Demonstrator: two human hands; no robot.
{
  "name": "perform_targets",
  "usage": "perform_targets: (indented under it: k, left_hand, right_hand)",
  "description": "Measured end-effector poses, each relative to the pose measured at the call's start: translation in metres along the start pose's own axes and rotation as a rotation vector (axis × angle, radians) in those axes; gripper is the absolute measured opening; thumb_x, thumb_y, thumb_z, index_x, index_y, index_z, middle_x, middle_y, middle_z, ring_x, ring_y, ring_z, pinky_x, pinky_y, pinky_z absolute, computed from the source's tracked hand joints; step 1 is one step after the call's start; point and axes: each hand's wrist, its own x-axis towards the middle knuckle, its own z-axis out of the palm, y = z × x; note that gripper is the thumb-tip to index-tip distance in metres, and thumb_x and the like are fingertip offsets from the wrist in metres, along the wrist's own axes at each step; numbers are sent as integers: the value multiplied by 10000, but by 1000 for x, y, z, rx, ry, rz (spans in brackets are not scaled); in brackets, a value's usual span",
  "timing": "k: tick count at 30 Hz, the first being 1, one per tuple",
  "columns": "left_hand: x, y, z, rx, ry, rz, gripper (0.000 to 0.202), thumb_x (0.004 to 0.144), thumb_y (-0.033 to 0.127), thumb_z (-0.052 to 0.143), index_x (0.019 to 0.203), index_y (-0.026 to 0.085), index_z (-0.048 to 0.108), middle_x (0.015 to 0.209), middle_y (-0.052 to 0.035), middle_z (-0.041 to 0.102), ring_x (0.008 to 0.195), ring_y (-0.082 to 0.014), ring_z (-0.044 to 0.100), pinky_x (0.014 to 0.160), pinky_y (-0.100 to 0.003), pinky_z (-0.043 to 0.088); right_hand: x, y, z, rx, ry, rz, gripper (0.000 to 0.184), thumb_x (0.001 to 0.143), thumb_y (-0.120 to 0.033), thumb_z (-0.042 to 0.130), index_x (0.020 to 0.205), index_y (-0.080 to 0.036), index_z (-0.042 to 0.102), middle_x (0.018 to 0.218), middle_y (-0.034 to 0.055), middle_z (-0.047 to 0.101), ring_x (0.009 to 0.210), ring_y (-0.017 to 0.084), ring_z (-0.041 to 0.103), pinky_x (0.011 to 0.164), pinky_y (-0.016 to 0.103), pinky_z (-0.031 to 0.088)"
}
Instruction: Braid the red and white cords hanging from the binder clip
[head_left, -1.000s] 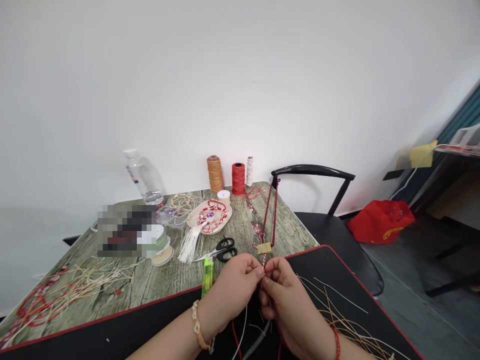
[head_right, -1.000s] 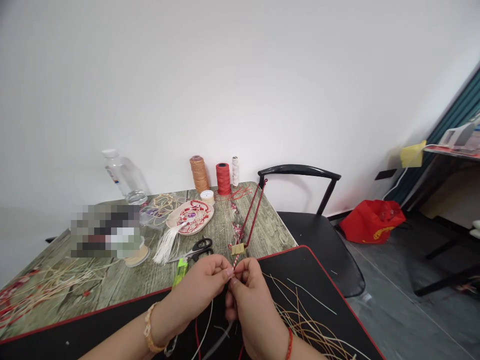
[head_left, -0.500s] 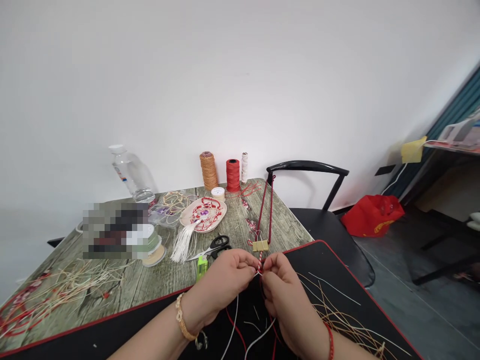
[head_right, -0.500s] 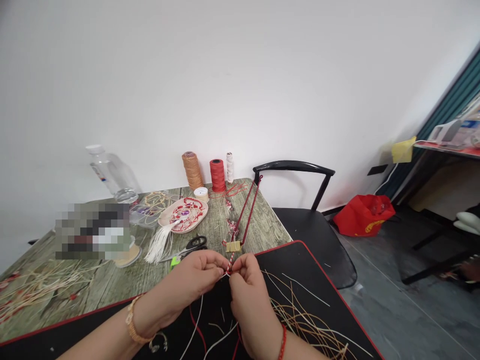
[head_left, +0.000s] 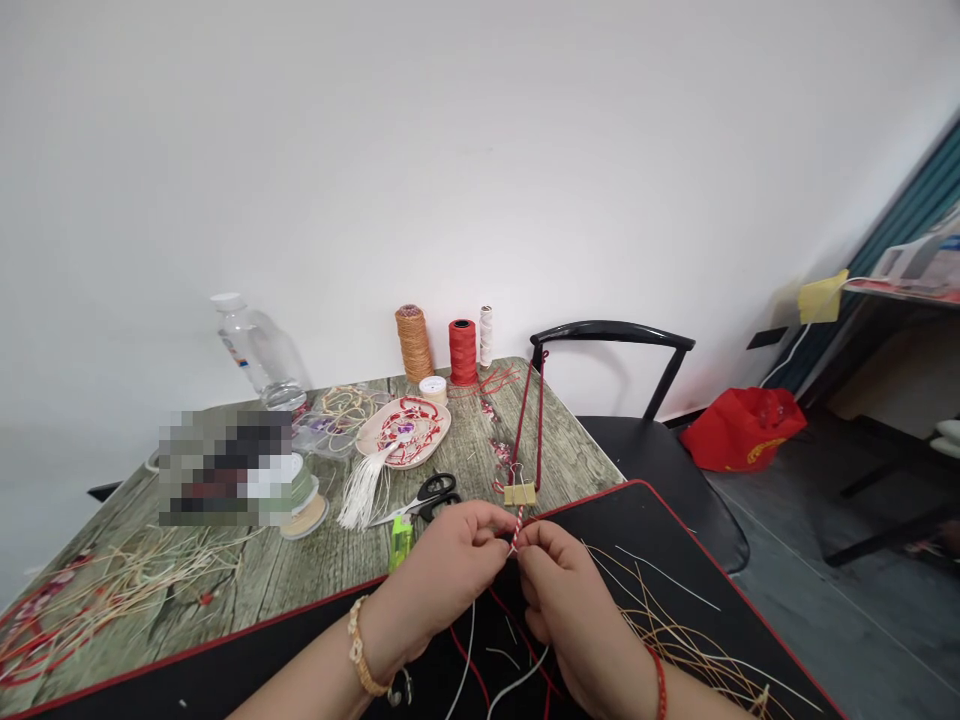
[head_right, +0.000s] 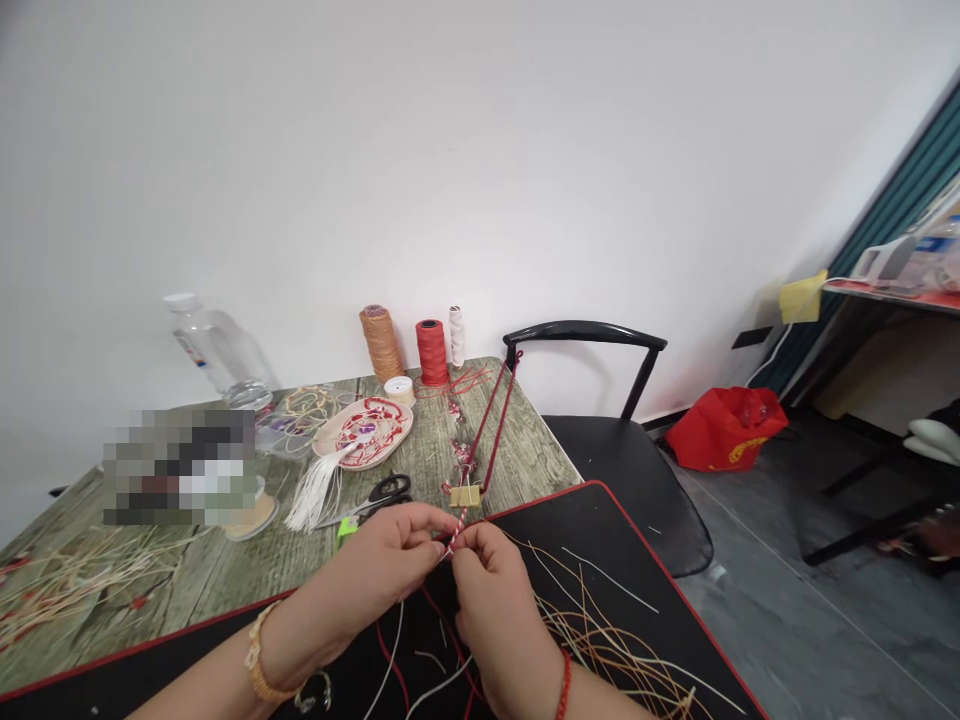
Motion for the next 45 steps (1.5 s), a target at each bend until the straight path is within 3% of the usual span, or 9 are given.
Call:
perform_targets:
  k: [12,16,21,31,34,38,41,43,45]
  left_hand:
    - [-3,-5,-5,321,23,125,195,818,190,438,973,221,552,509,102,396,452,-112,370,451,-228,232]
    - [-13,7,-11,568,66,251,175,804,136,426,808,238,568,616,55,558,578,-128,502,550,-235,315]
    - [-20,18,-13,760,96,238,283,830,162,410,811,242,681,774,-13,710,723,-184,622,656,-281,367]
    - [-5,1,-12,431,-107,-35,205,802,315,506,835,194,667,481,47,538,434,-127,448,450,-232,300]
    - [-8,-2,-12,481,-37,89,149,818,282,504,747,202,609,597,26,576,563,-147,523,543,-254,383]
    - [-26,21,-10,708,183,361,185,847,180,468,699,198,579,1083,-62,605,1041,-242,523,863,-386,416]
    - [-34,32,-1,906,196,469,223,875,151,410,781,198,607,1135,-104,600,1089,-289,507,901,-477,396]
    - [-35,7,12,1039,12,515,195,860,162,449,874,200,640,970,-103,667,940,-292,585,881,-527,405]
    - [-37,-51,31,1090,-178,476,172,853,194,514,942,181,661,849,-104,702,800,-293,636,843,-550,435]
  right_hand:
    - [-1,-10,1,73,-64,83,309,734,-455,619,740,-214,425,467,-126,304,390,34,185,384,208,85]
    - [-2,-11,0,73,-90,84,337,728,-486,629,758,-211,436,466,-130,286,396,32,177,390,209,77]
    - [-3,-12,-2,80,-110,91,362,709,-500,645,753,-210,432,466,-131,285,398,28,172,396,212,63]
    - [-3,-10,-1,84,-76,95,390,698,-513,657,723,-220,402,444,-133,298,386,25,174,394,210,65]
    - [-3,-11,-1,84,-72,93,384,721,-506,653,729,-226,391,443,-134,291,388,32,177,392,210,69]
    - [-2,-10,-1,87,-89,109,362,751,-497,637,746,-227,396,443,-134,286,391,38,168,390,211,61]
    - [0,-8,-2,114,-101,126,357,749,-485,648,742,-220,409,460,-126,330,387,33,209,390,197,103]
    - [1,-7,-3,133,-112,99,368,723,-474,675,725,-214,414,477,-107,399,385,33,271,391,192,155]
    - [0,-7,-4,135,-123,76,362,727,-465,673,723,-211,415,511,-73,493,376,32,288,382,193,153]
